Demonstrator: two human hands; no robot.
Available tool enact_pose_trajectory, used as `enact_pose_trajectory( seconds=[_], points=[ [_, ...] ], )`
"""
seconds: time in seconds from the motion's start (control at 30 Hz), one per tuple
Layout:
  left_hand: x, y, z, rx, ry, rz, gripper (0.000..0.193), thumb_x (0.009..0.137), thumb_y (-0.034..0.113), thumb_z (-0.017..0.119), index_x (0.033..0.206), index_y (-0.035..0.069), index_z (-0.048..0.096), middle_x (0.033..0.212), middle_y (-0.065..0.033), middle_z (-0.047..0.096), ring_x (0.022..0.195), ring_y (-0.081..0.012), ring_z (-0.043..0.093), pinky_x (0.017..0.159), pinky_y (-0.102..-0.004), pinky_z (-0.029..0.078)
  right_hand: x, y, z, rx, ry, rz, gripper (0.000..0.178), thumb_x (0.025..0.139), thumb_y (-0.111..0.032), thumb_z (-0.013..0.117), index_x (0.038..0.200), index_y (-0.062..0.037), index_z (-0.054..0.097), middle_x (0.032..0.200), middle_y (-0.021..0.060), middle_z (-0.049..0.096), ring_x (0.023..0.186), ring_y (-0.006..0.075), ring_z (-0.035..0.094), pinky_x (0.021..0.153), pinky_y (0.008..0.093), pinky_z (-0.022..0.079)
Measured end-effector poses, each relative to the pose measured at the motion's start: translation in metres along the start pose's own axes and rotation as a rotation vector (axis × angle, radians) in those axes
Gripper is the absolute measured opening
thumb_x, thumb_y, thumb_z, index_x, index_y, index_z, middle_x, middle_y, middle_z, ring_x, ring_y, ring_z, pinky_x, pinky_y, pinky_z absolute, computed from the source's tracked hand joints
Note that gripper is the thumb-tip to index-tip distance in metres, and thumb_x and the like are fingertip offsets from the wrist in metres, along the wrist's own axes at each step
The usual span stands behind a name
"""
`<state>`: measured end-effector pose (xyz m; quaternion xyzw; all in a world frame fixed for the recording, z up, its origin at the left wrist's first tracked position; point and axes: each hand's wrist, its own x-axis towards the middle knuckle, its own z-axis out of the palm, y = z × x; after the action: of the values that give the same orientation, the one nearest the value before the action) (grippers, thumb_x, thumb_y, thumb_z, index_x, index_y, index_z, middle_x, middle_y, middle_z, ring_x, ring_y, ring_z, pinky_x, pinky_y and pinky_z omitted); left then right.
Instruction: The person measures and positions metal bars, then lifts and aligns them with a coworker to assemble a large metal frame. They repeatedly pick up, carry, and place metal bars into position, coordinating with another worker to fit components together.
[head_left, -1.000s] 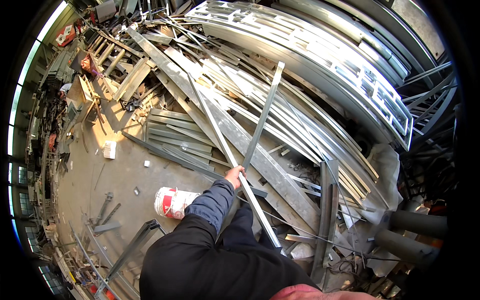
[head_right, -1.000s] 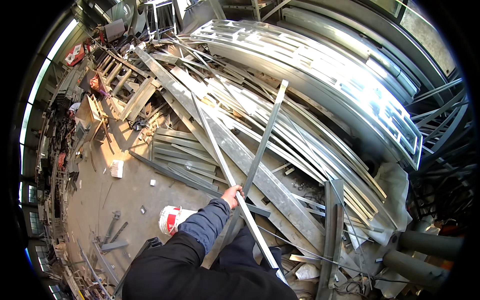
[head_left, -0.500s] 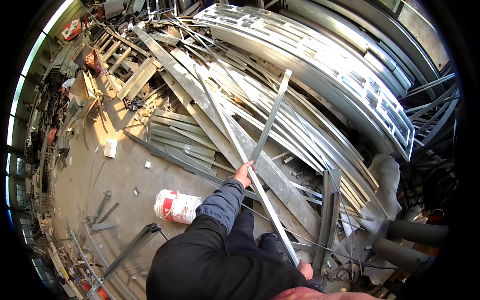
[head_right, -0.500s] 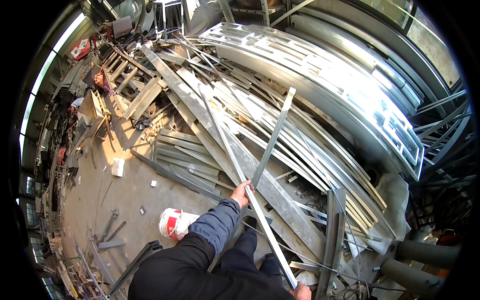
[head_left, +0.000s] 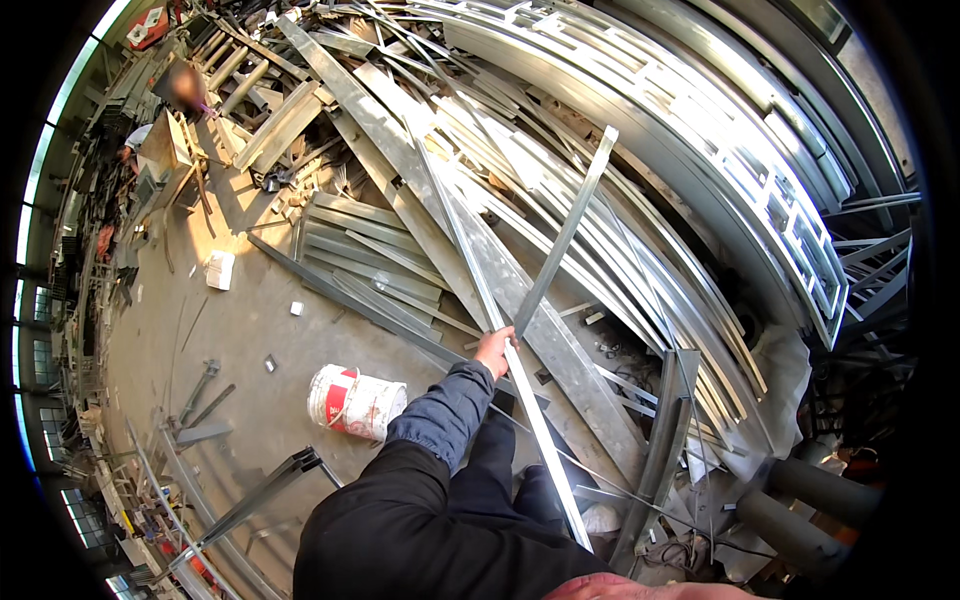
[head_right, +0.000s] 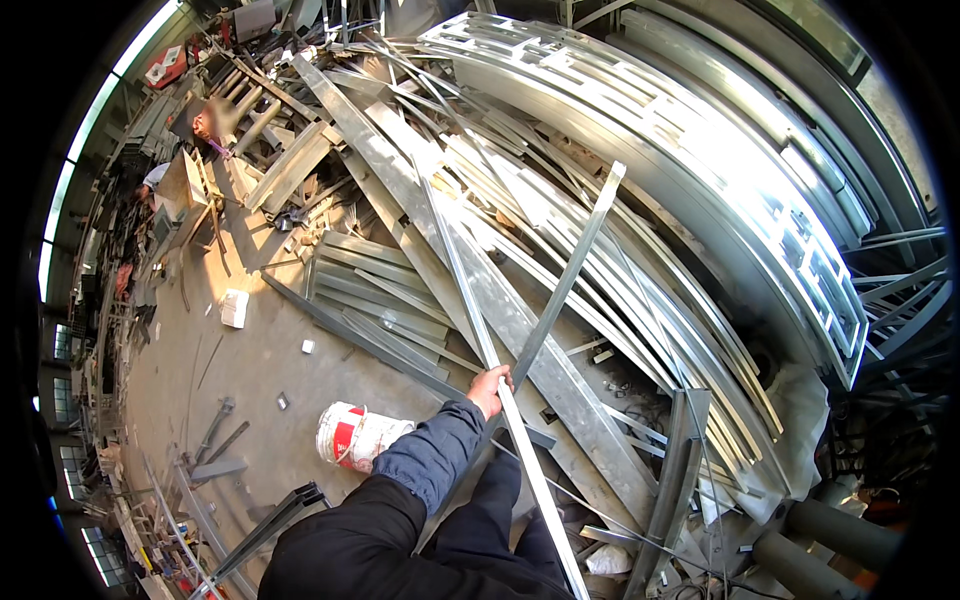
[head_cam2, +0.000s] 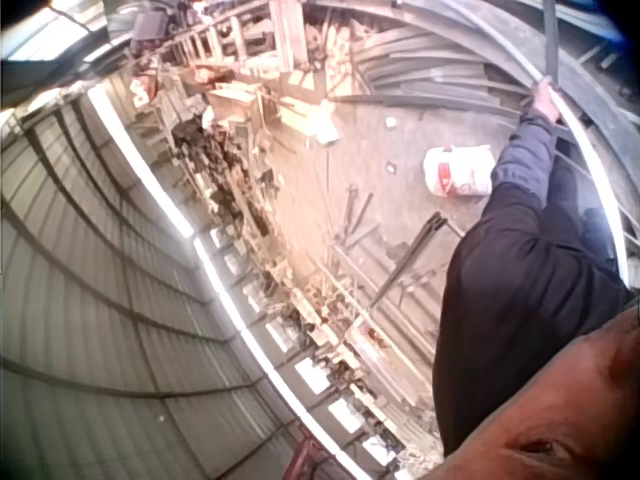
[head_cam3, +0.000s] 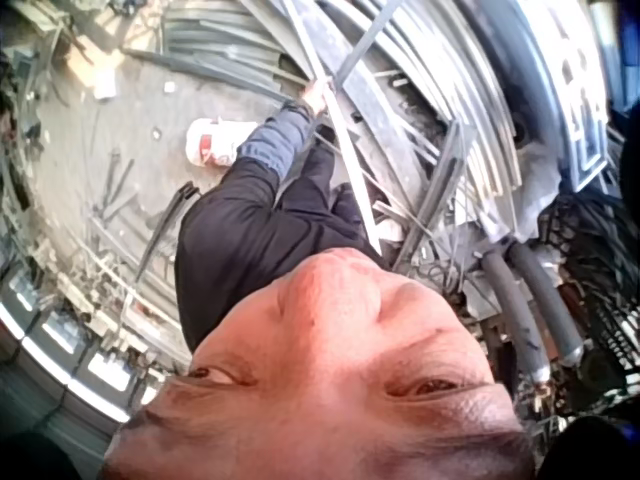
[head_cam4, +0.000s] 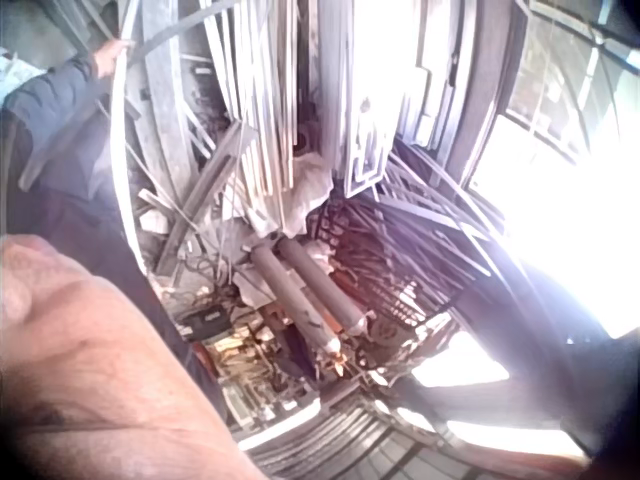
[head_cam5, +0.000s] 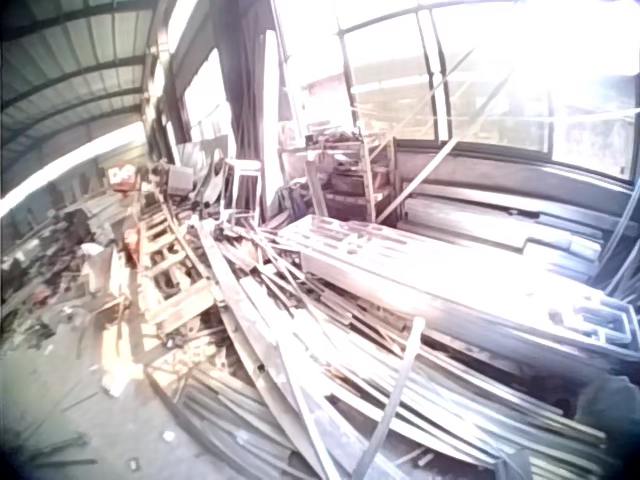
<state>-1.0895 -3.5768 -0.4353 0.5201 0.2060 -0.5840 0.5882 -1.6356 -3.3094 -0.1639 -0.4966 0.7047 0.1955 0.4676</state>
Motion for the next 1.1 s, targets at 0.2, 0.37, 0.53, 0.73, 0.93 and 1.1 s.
enact_pose_trajectory(
  seconds=[0.2, 0.37, 0.53, 0.73, 0.93, 1.1],
  points=[
    [0.027, 0.042, 0.016, -0.017, -0.01, 0.069, 0.011, 0.092, 0.01, 0.071, 0.092, 0.004, 0.062, 0.072, -0.0093, 0.064, 0.062, -0.0242, 0.064, 0.058, -0.0381, 0.054, 0.049, -0.051, -0.003, -0.089, -0.018, -0.074, 0.042, 0.075, -0.033, 0.077, 0.104, -0.0039, 0.07, 0.092, 0.0268, 0.073, 0.093, 0.0446, 0.072, 0.082, 0.0504, 0.056],
    [0.088, 0.229, 0.059, 0.133, -0.11, 0.318, 0.021, 0.094, 0.017, 0.069, 0.107, 0.002, 0.064, 0.091, -0.0144, 0.07, 0.087, -0.0278, 0.07, 0.08, -0.0427, 0.058, 0.17, -0.149, 0.005, -0.194, 0.035, -0.299, 0.04, 0.074, -0.03, 0.075, 0.102, -0.0012, 0.07, 0.092, 0.0281, 0.072, 0.092, 0.0452, 0.071, 0.082, 0.0507, 0.056],
    [0.051, 0.387, 0.056, 0.236, -0.214, 0.586, 0.068, 0.099, 0.023, 0.065, 0.155, 0.001, 0.034, 0.161, -0.0194, 0.037, 0.145, -0.0339, 0.041, 0.122, -0.0496, 0.027, 0.316, -0.449, 0.008, -0.116, 0.155, -0.698, 0.041, 0.077, -0.025, 0.073, 0.107, 0.0031, 0.067, 0.097, 0.0318, 0.071, 0.094, 0.0477, 0.069, 0.084, 0.0522, 0.056],
    [-0.016, 0.248, 0.005, 0.577, -0.424, 0.438, 0.074, 0.101, 0.024, 0.061, 0.163, 0.004, 0.026, 0.164, -0.0183, 0.034, 0.149, -0.0318, 0.038, 0.12, -0.0459, 0.032, 0.372, -0.709, -0.011, -0.138, 0.219, -1.018, 0.061, 0.084, -0.017, 0.07, 0.14, -0.0009, 0.054, 0.133, 0.0246, 0.061, 0.124, 0.041, 0.059, 0.108, 0.045, 0.048],
    [-0.052, 0.042, -0.19, 0.478, -0.029, -0.107, 0.068, 0.098, 0.026, 0.069, 0.157, 0.007, 0.039, 0.156, -0.0123, 0.048, 0.138, -0.0268, 0.049, 0.113, -0.0441, 0.039, 0.351, -0.606, 0.04, 0.213, 0.009, -1.101, 0.041, 0.089, -0.015, 0.061, 0.129, -0.0059, 0.062, 0.116, 0.0201, 0.07, 0.11, 0.0408, 0.066, 0.096, 0.0473, 0.053],
    [-0.106, -0.063, -0.29, 0.946, 0.141, -0.459, 0.069, 0.096, 0.024, 0.07, 0.154, 0.001, 0.041, 0.137, -0.0121, 0.059, 0.12, -0.0238, 0.058, 0.102, -0.0423, 0.047, 0.403, -0.279, 0.125, -0.017, -0.126, -0.372, 0.045, 0.084, -0.01, 0.056, 0.128, -0.0061, 0.066, 0.112, 0.0251, 0.072, 0.11, 0.0436, 0.067, 0.095, 0.049, 0.053]
  ],
)
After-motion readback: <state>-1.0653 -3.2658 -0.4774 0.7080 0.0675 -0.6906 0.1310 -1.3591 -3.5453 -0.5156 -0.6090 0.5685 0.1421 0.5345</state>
